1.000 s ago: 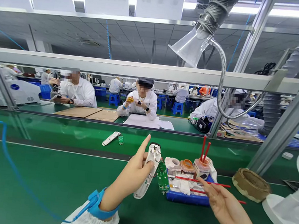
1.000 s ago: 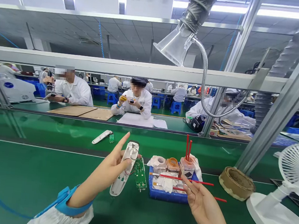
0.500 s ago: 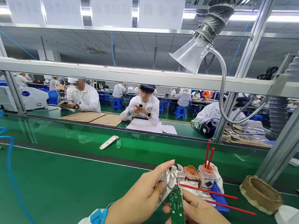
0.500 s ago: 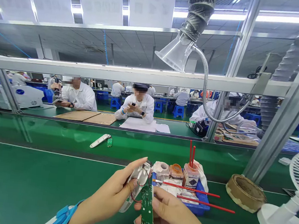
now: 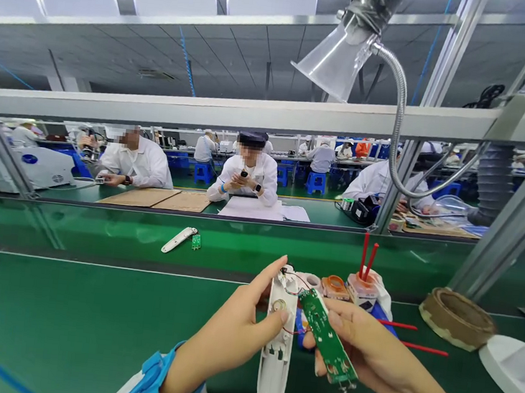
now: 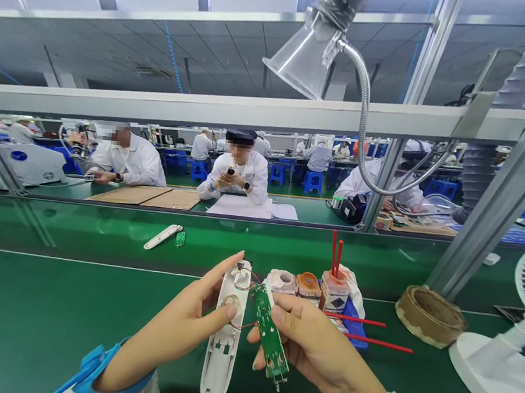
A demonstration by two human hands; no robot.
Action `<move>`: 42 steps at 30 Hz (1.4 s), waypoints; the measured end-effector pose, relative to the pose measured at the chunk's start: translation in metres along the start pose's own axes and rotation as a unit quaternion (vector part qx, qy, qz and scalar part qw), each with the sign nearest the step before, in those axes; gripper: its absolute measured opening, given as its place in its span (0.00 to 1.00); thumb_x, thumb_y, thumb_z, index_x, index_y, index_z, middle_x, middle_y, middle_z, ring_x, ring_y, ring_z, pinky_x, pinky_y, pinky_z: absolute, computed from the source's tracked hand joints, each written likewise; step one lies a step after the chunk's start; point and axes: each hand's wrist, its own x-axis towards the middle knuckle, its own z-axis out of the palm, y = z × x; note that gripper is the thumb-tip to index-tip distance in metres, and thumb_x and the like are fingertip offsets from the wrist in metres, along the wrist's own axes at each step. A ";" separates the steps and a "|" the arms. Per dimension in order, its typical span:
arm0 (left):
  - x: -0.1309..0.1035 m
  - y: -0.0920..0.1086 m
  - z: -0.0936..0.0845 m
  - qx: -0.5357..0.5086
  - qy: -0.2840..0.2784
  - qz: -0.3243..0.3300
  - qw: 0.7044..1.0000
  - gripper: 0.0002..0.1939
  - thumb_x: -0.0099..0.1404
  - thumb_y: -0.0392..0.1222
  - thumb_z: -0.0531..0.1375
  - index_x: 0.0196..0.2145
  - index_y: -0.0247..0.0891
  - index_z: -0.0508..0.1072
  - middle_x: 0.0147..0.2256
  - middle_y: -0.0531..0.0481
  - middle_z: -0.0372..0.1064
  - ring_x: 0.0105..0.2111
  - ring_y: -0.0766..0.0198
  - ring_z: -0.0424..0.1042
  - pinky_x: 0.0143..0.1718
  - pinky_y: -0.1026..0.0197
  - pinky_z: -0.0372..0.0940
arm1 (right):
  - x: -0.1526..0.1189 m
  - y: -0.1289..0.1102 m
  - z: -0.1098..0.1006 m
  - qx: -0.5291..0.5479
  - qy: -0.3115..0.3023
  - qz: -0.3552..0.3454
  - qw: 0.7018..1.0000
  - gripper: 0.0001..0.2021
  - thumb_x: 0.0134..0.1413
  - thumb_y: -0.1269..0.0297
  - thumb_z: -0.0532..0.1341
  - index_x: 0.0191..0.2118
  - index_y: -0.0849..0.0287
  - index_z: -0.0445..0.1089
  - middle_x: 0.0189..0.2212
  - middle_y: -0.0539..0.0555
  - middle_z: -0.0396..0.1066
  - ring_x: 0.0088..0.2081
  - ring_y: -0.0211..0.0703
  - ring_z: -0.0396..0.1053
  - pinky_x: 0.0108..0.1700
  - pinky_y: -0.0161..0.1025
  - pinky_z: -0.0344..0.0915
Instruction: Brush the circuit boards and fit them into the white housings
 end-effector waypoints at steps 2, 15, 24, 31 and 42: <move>0.001 -0.002 0.002 -0.031 -0.010 -0.009 0.999 0.33 0.62 0.38 0.54 0.61 0.53 0.46 0.50 0.51 0.64 0.45 0.61 0.65 0.46 0.61 0.60 | 0.000 0.000 -0.002 0.005 -0.002 0.001 1.000 0.15 0.56 0.58 0.58 0.45 0.64 0.66 0.33 0.57 0.71 0.27 0.38 0.72 0.28 0.29 0.65; 0.005 -0.007 0.007 -0.086 0.008 -0.007 0.996 0.30 0.64 0.40 0.54 0.60 0.52 0.47 0.40 0.51 0.67 0.38 0.63 0.67 0.39 0.61 0.63 | -0.006 0.000 0.000 0.007 -0.006 -0.009 1.000 0.15 0.57 0.59 0.57 0.47 0.62 0.65 0.34 0.58 0.71 0.28 0.38 0.72 0.28 0.29 0.66; 0.009 -0.011 0.009 -0.133 0.017 -0.004 0.991 0.28 0.62 0.39 0.57 0.58 0.51 0.53 0.36 0.53 0.68 0.35 0.65 0.68 0.36 0.64 0.64 | -0.006 0.000 0.002 -0.010 -0.016 -0.010 1.000 0.16 0.57 0.59 0.57 0.49 0.60 0.65 0.34 0.57 0.71 0.28 0.38 0.73 0.29 0.29 0.66; 0.006 -0.010 0.009 -0.177 -0.017 0.017 0.984 0.27 0.63 0.38 0.56 0.58 0.53 0.54 0.49 0.52 0.64 0.46 0.63 0.65 0.46 0.63 0.61 | -0.007 -0.001 0.003 0.002 -0.002 -0.022 1.000 0.12 0.57 0.60 0.57 0.44 0.61 0.68 0.34 0.56 0.71 0.28 0.37 0.72 0.30 0.29 0.67; 0.009 -0.009 0.013 -0.152 0.037 0.015 0.988 0.22 0.63 0.39 0.56 0.54 0.49 0.59 0.40 0.52 0.67 0.39 0.65 0.68 0.38 0.67 0.63 | -0.008 0.000 0.002 -0.006 -0.011 -0.015 1.000 0.15 0.56 0.59 0.58 0.47 0.61 0.66 0.35 0.58 0.71 0.29 0.38 0.73 0.30 0.29 0.66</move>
